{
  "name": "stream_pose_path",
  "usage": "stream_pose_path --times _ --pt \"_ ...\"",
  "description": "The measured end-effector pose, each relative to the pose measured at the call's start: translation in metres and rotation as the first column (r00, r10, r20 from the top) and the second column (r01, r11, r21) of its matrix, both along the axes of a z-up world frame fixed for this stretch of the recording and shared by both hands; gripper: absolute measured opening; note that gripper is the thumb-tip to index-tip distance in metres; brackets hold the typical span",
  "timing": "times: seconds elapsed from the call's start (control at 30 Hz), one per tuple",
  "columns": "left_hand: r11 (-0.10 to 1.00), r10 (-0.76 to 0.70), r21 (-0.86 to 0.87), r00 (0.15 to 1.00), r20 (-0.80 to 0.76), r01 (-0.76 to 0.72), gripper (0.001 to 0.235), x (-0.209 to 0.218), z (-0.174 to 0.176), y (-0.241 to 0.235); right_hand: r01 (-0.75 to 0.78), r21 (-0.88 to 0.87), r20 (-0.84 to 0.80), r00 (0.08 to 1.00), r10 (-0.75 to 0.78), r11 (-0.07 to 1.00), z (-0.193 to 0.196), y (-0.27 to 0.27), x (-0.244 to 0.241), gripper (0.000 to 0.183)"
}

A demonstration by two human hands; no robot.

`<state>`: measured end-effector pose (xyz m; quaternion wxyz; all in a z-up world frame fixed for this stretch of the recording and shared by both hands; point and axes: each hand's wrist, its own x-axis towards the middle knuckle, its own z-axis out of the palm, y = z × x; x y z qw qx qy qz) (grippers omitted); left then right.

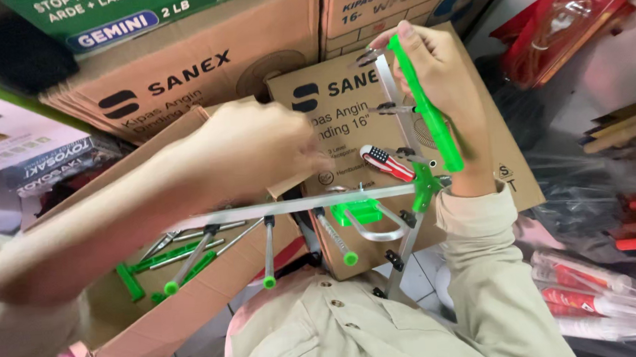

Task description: The person assembles a television antenna by fitting green plastic brackets and metal rods onto the main boom and tightening a screw with a screwdriver.

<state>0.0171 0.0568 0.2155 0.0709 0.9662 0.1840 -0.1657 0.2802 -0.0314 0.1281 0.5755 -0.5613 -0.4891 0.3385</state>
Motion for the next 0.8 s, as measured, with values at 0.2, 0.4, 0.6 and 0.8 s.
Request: stream_pose_path --times 0.2,0.4,0.6,0.8 --pt "0.96 -0.182 -0.049 0.751 0.635 0.275 0.073 0.115 -0.112 0.1 -0.04 0.042 0.034 0.999 0.039 0.998 -0.012 0.014 0.009 0.045" --pt "0.68 -0.061 -0.447 0.653 0.755 0.581 0.046 0.167 -0.159 0.122 -0.056 -0.047 -0.055 0.997 0.053 0.997 -0.01 0.017 0.013 0.042" --pt "0.695 -0.085 -0.24 0.409 0.908 0.678 0.038 0.161 -0.166 0.121 0.033 -0.027 -0.032 0.999 -0.034 0.999 0.001 0.015 0.003 0.039" --pt "0.603 0.113 -0.484 0.533 0.839 0.634 0.023 0.164 -0.18 0.119 0.163 -0.068 -0.077 0.983 -0.168 0.984 0.01 0.01 -0.011 0.027"
